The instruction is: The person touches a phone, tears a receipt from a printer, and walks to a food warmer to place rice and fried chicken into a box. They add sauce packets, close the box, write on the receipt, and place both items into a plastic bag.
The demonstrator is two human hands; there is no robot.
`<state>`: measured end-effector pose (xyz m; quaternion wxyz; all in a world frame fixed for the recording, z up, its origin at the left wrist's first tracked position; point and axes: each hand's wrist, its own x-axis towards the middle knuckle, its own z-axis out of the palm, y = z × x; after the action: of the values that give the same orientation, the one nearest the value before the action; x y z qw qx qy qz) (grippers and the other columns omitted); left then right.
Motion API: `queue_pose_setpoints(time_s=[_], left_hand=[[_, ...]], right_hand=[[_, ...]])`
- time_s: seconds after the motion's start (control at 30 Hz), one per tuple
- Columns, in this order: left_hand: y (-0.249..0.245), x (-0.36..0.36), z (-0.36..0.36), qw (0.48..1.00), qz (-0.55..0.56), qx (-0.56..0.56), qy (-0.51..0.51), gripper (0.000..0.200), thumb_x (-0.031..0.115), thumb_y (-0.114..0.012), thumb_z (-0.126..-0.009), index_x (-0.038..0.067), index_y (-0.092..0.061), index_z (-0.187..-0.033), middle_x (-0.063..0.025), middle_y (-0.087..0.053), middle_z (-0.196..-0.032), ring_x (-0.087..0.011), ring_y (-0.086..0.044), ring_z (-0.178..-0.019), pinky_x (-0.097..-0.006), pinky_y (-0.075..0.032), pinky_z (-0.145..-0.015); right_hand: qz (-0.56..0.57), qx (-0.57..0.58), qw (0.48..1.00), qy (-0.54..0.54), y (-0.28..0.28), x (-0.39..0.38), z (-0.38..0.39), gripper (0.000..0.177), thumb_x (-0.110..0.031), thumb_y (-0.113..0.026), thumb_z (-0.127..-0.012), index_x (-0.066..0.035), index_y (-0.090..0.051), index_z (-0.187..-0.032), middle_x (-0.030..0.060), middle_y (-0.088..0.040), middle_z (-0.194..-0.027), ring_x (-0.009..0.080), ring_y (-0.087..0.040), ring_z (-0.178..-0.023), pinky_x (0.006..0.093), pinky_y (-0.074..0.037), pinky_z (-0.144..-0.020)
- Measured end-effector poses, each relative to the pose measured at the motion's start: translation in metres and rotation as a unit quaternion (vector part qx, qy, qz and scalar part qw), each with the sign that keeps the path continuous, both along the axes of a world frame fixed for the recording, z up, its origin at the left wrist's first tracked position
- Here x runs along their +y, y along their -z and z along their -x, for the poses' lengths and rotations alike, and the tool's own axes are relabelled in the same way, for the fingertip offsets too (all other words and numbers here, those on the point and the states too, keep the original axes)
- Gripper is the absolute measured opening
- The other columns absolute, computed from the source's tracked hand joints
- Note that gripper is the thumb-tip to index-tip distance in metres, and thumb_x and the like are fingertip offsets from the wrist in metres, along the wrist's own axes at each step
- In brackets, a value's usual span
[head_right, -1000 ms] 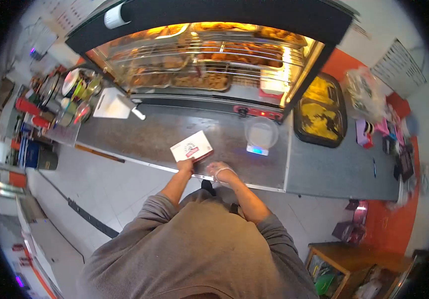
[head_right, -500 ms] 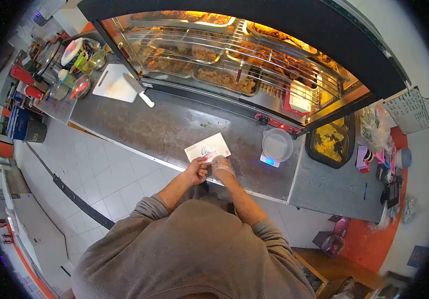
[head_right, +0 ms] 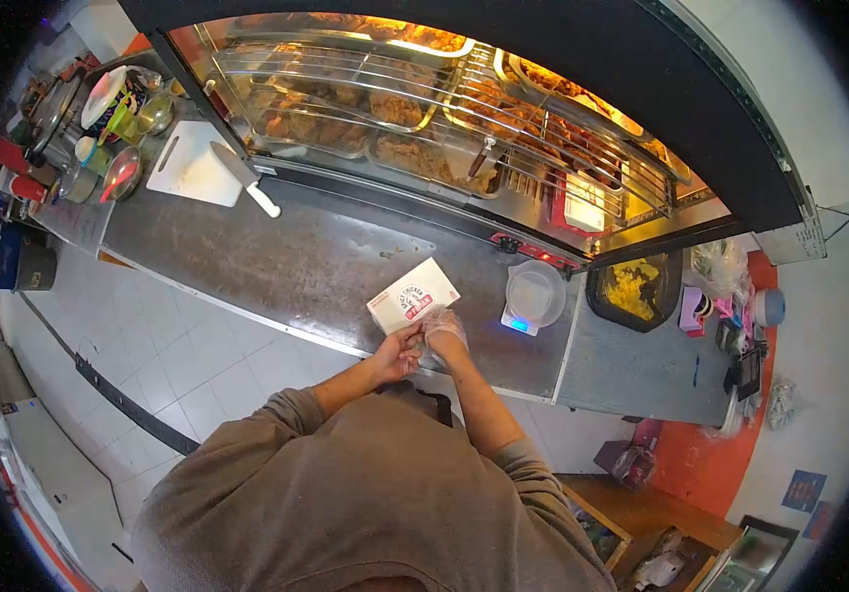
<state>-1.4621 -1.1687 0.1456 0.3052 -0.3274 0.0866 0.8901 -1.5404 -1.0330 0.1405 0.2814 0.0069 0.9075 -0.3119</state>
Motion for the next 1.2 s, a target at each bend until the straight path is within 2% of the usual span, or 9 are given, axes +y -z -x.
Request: queue_pose_setpoints(time_s=[0.13,0.2,0.3,0.33,0.4,0.5,0.8,1.07,1.2], left_hand=[[-0.027,-0.001,0.008,0.993,0.075,0.053,0.076,0.014,0.028,-0.054,-0.095,0.019,-0.056,-0.106,0.0092,-0.056,-0.086,-0.0045,-0.030,-0.048,-0.0205,-0.028,-0.045],[-0.029,-0.002,0.010,0.983,0.117,0.088,0.112,0.017,0.029,-0.055,-0.094,0.019,-0.054,-0.107,0.0083,-0.057,-0.089,-0.0052,-0.031,-0.048,-0.0212,-0.030,-0.047],[-0.031,-0.013,0.018,0.925,0.307,0.155,0.161,0.028,0.028,-0.062,-0.089,0.014,-0.052,-0.111,0.0032,-0.057,-0.092,-0.0084,-0.037,-0.050,-0.0226,-0.035,-0.050],[-0.035,-0.030,0.020,0.801,0.524,0.234,0.170,0.041,0.029,-0.067,-0.083,0.013,-0.050,-0.116,-0.0028,-0.054,-0.104,-0.0164,-0.041,-0.070,-0.0301,-0.037,-0.064],[-0.040,-0.056,0.025,0.399,0.836,0.342,0.157,0.067,0.030,-0.077,-0.070,0.010,-0.046,-0.126,-0.0147,-0.047,-0.128,-0.0325,-0.048,-0.111,-0.0451,-0.040,-0.093],[-0.032,-0.059,0.039,0.427,0.803,0.339,0.239,0.085,0.036,-0.080,-0.064,0.012,-0.042,-0.135,-0.0159,-0.033,-0.142,-0.0369,-0.026,-0.132,-0.0539,-0.021,-0.106],[-0.018,-0.057,0.039,0.383,0.805,0.355,0.280,0.118,0.058,-0.081,-0.053,0.008,-0.028,-0.145,-0.0184,-0.029,-0.144,-0.0404,-0.020,-0.135,-0.0619,-0.013,-0.106],[-0.043,-0.031,0.045,0.235,0.808,0.389,0.375,0.113,0.051,-0.080,-0.060,0.010,-0.024,-0.150,-0.0131,-0.029,-0.150,-0.0407,-0.035,-0.129,-0.0647,-0.036,-0.094],[-0.077,-0.049,0.061,0.334,0.741,0.440,0.382,0.087,0.039,-0.075,-0.069,0.008,-0.041,-0.142,-0.0151,-0.043,-0.143,-0.0392,-0.048,-0.122,-0.0555,-0.043,-0.095]], right_hand=[[0.157,-0.110,0.980,0.048,-0.024,-0.006,0.018,0.018,-0.014,-0.055,-0.087,-0.002,-0.068,-0.084,0.0108,-0.069,-0.077,0.0192,-0.064,-0.064,0.0333,-0.050,-0.057],[0.131,-0.185,0.971,-0.073,0.048,0.014,0.035,0.020,-0.014,-0.054,-0.088,-0.002,-0.069,-0.084,0.0096,-0.069,-0.073,0.0160,-0.062,-0.059,0.0300,-0.048,-0.053],[-0.019,-0.129,0.983,-0.131,0.002,0.004,0.039,0.022,-0.019,-0.056,-0.087,-0.002,-0.070,-0.090,0.0148,-0.071,-0.084,0.0231,-0.067,-0.068,0.0350,-0.051,-0.060],[-0.020,-0.131,0.983,-0.130,-0.029,-0.004,0.034,0.022,-0.019,-0.056,-0.087,-0.002,-0.070,-0.090,0.0148,-0.071,-0.084,0.0231,-0.067,-0.068,0.0350,-0.051,-0.060],[-0.090,0.043,0.993,-0.056,-0.081,-0.021,0.022,0.030,-0.027,-0.056,-0.085,-0.001,-0.069,-0.092,0.0223,-0.068,-0.097,0.0342,-0.067,-0.091,0.0428,-0.052,-0.079],[-0.164,0.042,0.959,-0.228,-0.021,-0.006,0.031,0.030,-0.024,-0.056,-0.084,-0.003,-0.068,-0.101,0.0234,-0.064,-0.110,0.0353,-0.063,-0.104,0.0446,-0.049,-0.087],[-0.265,-0.078,0.953,-0.126,-0.090,-0.059,0.027,0.034,-0.023,-0.054,-0.084,-0.005,-0.068,-0.109,0.0191,-0.065,-0.116,0.0327,-0.063,-0.108,0.0407,-0.051,-0.090],[-0.263,-0.007,0.952,-0.157,-0.110,-0.041,0.008,0.029,-0.030,-0.058,-0.086,-0.011,-0.069,-0.104,0.0160,-0.068,-0.108,0.0325,-0.066,-0.100,0.0425,-0.053,-0.085],[-0.137,0.088,0.981,-0.103,-0.073,-0.006,-0.010,0.037,-0.041,-0.060,-0.086,-0.009,-0.069,-0.103,0.0164,-0.069,-0.104,0.0373,-0.066,-0.095,0.0459,-0.053,-0.081]])
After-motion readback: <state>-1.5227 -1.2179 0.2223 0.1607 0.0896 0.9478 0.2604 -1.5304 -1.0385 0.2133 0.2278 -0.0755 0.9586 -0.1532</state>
